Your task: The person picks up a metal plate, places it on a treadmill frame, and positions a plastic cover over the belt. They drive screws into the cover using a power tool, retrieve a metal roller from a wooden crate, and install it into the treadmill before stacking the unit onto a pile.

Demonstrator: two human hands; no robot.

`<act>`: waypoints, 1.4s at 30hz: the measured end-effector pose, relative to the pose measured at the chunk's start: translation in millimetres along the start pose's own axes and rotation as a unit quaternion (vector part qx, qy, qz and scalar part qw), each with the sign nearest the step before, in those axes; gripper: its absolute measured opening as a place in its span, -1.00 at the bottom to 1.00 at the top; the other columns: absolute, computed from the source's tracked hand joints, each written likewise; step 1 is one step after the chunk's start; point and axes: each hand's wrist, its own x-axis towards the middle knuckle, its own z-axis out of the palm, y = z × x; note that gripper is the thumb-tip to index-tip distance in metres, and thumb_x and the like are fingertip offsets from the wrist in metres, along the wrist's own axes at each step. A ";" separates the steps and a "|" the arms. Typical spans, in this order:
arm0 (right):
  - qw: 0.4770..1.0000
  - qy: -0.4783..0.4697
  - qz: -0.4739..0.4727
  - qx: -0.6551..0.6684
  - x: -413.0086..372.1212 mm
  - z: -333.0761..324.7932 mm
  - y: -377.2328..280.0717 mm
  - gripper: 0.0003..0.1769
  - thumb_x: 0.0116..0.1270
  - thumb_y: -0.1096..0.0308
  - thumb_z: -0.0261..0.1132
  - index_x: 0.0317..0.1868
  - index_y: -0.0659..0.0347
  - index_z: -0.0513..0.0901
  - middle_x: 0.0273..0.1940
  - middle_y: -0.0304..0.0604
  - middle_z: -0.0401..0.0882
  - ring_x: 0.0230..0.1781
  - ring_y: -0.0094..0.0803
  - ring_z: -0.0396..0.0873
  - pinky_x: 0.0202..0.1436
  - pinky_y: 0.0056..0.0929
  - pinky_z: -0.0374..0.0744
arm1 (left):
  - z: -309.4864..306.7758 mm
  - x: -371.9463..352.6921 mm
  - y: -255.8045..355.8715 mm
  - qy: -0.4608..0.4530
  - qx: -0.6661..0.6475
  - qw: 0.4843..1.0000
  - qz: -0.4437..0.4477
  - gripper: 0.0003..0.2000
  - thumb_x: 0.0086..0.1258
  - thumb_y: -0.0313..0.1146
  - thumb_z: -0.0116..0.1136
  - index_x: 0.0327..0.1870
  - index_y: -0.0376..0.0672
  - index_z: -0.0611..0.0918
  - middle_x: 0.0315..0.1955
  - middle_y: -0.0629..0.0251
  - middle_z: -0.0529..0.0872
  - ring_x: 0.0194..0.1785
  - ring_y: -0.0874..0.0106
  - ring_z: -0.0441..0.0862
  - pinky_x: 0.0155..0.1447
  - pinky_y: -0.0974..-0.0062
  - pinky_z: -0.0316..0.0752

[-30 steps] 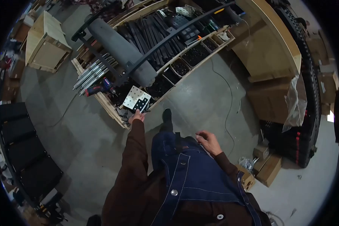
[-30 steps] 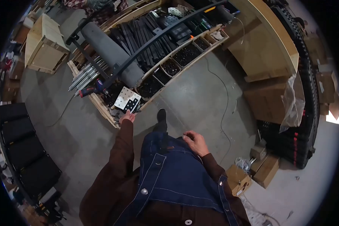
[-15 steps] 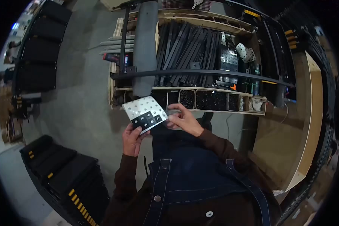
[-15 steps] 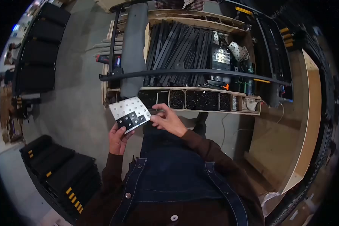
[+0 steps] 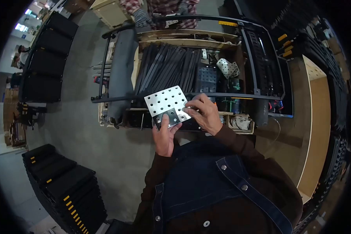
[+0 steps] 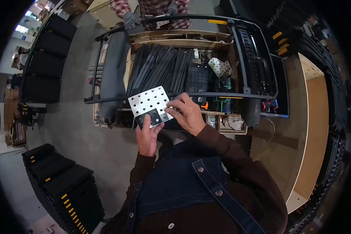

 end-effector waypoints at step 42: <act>0.976 0.071 0.034 -0.203 -29.7 -176.8 70.8 -0.65 0.22 0.40 0.45 0.01 0.24 0.64 -0.33 -0.10 0.52 -0.31 -0.15 0.59 -0.26 -0.25 0.55 | 62.8 -15.9 -87.3 -0.100 0.138 0.982 -0.083 -0.69 0.43 -0.57 0.22 0.17 -0.34 0.58 -0.01 0.19 0.73 0.01 0.37 0.72 0.04 0.37 0.71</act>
